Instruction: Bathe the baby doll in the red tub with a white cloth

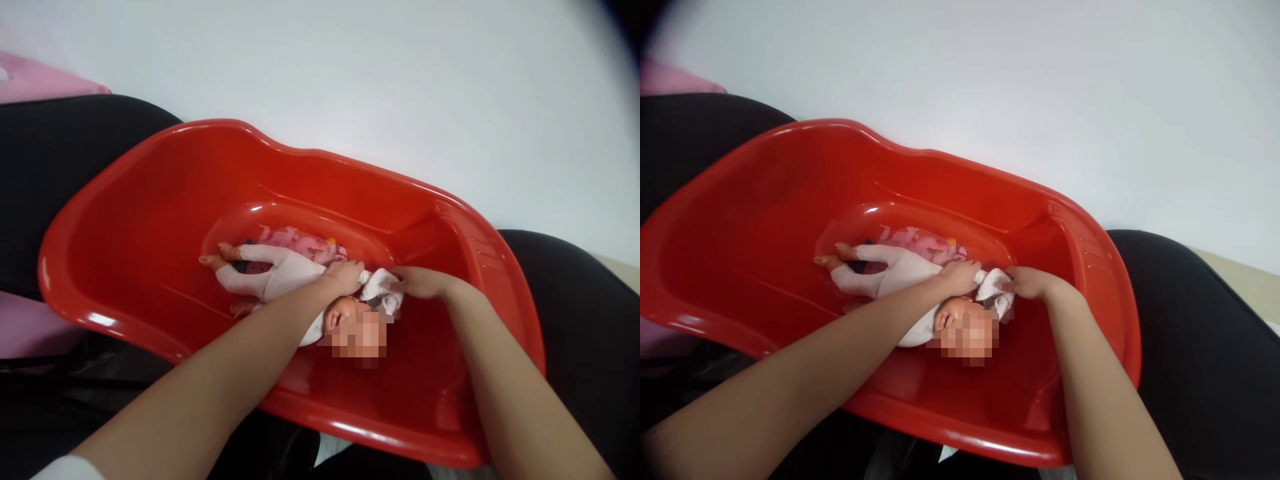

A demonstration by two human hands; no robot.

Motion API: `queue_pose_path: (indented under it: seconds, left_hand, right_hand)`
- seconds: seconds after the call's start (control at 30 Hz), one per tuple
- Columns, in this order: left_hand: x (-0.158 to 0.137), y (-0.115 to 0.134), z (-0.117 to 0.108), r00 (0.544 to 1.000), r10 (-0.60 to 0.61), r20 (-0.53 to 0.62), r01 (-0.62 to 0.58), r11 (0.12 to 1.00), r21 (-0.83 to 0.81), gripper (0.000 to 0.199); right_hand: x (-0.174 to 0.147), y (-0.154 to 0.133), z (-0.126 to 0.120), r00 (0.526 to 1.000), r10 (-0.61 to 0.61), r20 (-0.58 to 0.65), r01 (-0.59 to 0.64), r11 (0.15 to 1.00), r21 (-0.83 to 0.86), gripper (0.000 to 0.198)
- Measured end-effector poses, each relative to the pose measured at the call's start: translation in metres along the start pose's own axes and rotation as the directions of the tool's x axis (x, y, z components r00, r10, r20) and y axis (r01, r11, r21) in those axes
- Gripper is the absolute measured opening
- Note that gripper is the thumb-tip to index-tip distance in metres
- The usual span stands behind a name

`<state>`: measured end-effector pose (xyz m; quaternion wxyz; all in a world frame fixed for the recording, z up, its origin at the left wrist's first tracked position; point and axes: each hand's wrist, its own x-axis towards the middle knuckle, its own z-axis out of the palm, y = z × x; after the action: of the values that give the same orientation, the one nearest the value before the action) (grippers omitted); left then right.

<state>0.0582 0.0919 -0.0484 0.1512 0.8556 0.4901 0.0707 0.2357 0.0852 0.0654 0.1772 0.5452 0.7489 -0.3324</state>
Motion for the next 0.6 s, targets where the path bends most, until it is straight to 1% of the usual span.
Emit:
queue_pose_path:
  seconds: [0.1,0.17,0.27,0.33,0.4,0.5,0.6]
  left_hand:
    - [0.0,0.0,0.0,1.0,0.017,-0.013,-0.016,1.0,0.017,0.025]
    - [0.0,-0.001,-0.001,0.999,0.032,-0.011,-0.031,0.999,0.029,0.023]
    - [-0.002,0.0,-0.003,0.999,0.047,-0.011,-0.047,0.998,0.043,0.021]
    - [-0.003,0.0,-0.004,0.998,0.059,-0.022,-0.058,0.997,0.048,0.022]
    - [-0.004,0.0,-0.004,0.998,0.064,-0.031,-0.062,0.997,0.048,0.023]
    - [-0.005,-0.001,-0.004,0.998,0.054,-0.036,-0.052,0.998,0.04,0.026]
    - [-0.005,-0.001,-0.005,1.0,0.0,-0.004,0.0,1.0,0.0,0.031]
  right_hand:
    - [0.003,-0.005,0.002,0.998,0.066,0.005,-0.065,0.996,-0.062,0.034]
    - [0.005,-0.01,0.006,0.995,0.091,0.027,-0.088,0.99,-0.107,0.034]
    - [0.009,-0.017,0.012,0.99,0.139,0.032,-0.132,0.98,-0.149,0.04]
    - [0.011,-0.019,0.014,0.986,0.165,-0.008,-0.164,0.968,-0.192,0.045]
    - [0.012,-0.019,0.014,0.987,0.145,-0.074,-0.159,0.953,-0.258,0.045]
    - [0.013,-0.015,0.009,0.989,0.036,-0.146,-0.084,0.938,-0.335,0.035]
    - [0.014,-0.008,0.003,0.973,-0.019,-0.23,-0.059,0.943,-0.329,0.029]
